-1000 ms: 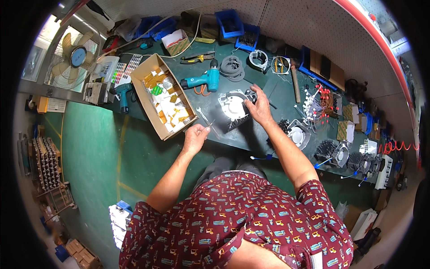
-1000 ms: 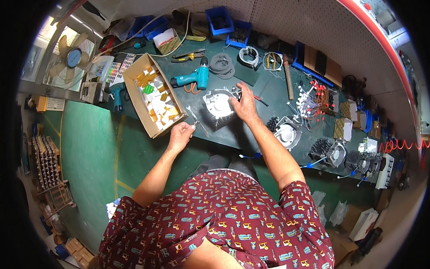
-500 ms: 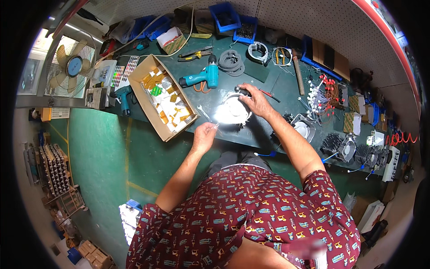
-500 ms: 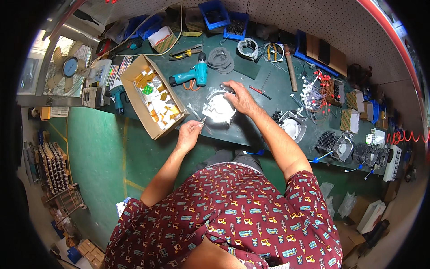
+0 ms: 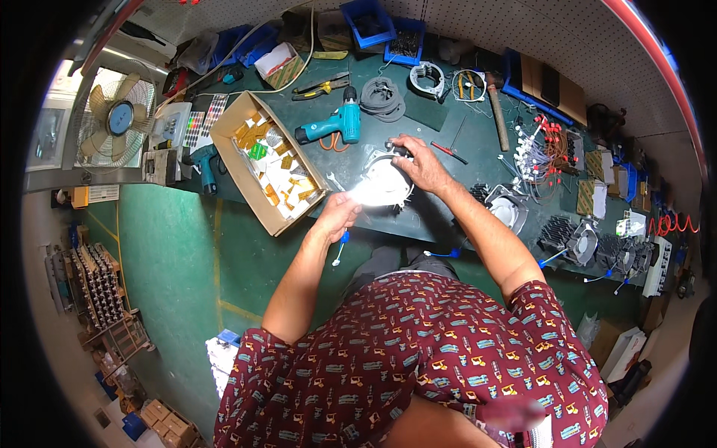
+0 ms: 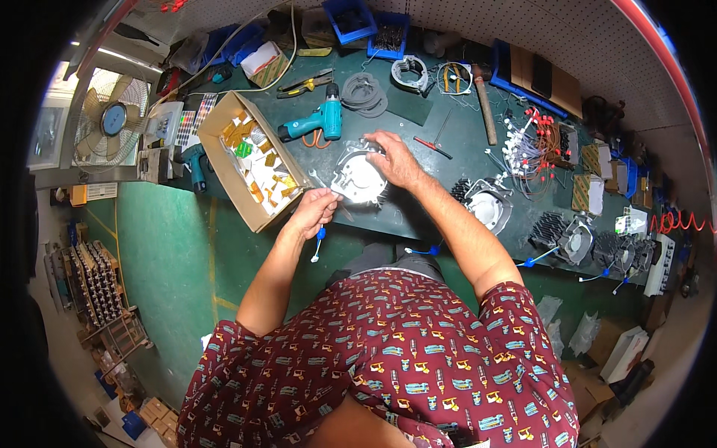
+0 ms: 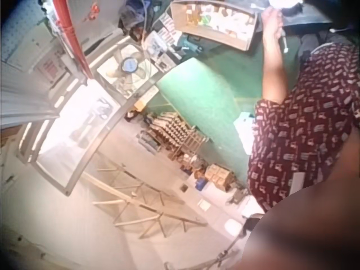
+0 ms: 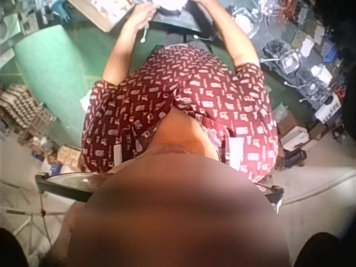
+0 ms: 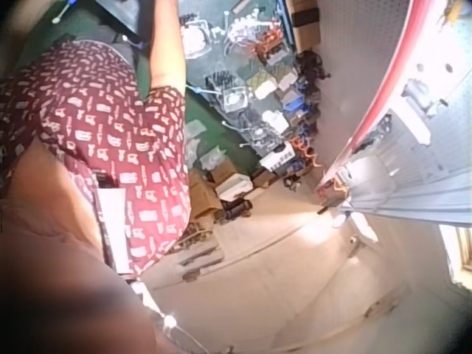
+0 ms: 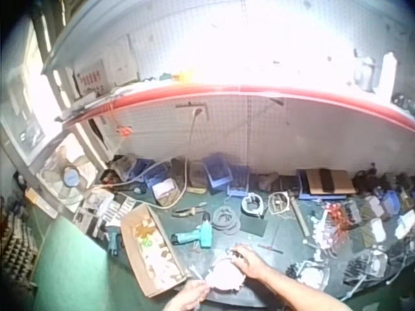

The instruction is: The person uses a pneumatic tool to fasten components on a circular metal housing, then switches to a blue-handled screwdriver to tighten screws and connect wires. The person handles multiple similar housings on a green workbench, moving them between positions while working.

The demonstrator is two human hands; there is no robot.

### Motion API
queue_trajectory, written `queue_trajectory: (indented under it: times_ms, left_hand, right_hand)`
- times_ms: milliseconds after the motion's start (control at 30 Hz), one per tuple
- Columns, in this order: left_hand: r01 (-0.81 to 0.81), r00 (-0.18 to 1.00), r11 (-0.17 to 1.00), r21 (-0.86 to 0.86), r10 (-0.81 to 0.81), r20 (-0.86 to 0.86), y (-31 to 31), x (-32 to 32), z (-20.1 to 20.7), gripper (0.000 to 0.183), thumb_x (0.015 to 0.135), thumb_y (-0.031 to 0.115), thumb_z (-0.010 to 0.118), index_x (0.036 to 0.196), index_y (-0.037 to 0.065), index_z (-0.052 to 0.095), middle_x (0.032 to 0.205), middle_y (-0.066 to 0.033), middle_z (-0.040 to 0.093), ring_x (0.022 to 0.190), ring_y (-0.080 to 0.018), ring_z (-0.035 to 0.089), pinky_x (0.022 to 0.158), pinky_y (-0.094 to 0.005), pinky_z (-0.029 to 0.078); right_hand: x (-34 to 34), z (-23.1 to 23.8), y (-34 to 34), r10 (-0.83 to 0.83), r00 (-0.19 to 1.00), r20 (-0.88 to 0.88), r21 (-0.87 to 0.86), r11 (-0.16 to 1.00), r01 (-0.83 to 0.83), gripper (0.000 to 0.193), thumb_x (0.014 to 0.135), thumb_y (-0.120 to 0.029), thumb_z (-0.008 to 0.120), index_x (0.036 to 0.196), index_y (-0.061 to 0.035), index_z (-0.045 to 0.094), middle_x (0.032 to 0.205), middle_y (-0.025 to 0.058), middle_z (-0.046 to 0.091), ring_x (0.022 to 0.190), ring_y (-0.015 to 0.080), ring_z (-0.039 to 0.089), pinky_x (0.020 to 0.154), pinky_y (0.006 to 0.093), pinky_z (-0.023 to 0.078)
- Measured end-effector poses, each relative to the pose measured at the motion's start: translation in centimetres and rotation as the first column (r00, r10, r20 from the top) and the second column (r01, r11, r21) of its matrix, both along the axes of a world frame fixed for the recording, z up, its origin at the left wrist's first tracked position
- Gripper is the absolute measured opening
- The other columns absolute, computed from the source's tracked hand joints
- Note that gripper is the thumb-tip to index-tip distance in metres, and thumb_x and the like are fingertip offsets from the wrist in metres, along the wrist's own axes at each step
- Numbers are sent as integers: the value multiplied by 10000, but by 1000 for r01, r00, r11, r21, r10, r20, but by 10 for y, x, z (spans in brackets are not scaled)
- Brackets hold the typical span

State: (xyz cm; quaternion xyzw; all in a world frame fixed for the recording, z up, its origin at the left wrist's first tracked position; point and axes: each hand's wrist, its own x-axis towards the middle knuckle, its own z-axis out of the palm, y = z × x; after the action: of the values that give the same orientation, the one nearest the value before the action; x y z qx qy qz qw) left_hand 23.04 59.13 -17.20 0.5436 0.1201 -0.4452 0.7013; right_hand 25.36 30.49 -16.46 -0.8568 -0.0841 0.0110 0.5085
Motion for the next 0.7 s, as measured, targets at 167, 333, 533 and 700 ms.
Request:
queue_trajectory:
  times_ms: [167, 333, 533, 700]
  left_hand:
    - [-56, 943, 985, 161, -1, 333, -9, -5, -7, 164, 995, 167, 680, 910, 32, 640, 718, 35, 556, 553, -56, 456, 487, -230, 357]
    - [-417, 347, 659, 626, -520, 780, -31, -28, -2, 163, 978, 147, 694, 906, 15, 630, 780, -39, 678, 651, -132, 628, 608, -287, 510]
    - [-305, 949, 950, 71, 309, -55, -23, -22, 12, 125, 1042, 128, 592, 1016, 21, 653, 830, -39, 667, 648, -108, 617, 589, -223, 545]
    - [-237, 941, 964, -118, 198, -275, -5, -5, 3, 84, 1024, 98, 615, 983, 37, 656, 815, -30, 646, 682, -103, 614, 578, -214, 530]
  right_hand:
    - [-1, 0, -2, -16, 1000, -19, 28, 999, 17, 474, 945, -178, 706, 1386, -49, 588, 1433, 249, 553, 1424, 386, 456, 1160, 455, 404]
    - [-1, -8, -1, -36, 999, 17, 26, 999, 35, 507, 899, -172, 730, 1381, -68, 612, 1419, 270, 553, 1390, 408, 476, 1154, 453, 415]
    - [0, -8, 2, -42, 998, 43, 15, 999, 42, 503, 896, -173, 731, 1374, -66, 618, 1414, 260, 561, 1378, 407, 488, 1154, 452, 413]
    - [-1, 1, 2, -21, 1000, 8, -9, 1000, 21, 476, 943, -189, 705, 1385, -50, 597, 1427, 253, 555, 1426, 386, 455, 1168, 454, 396]
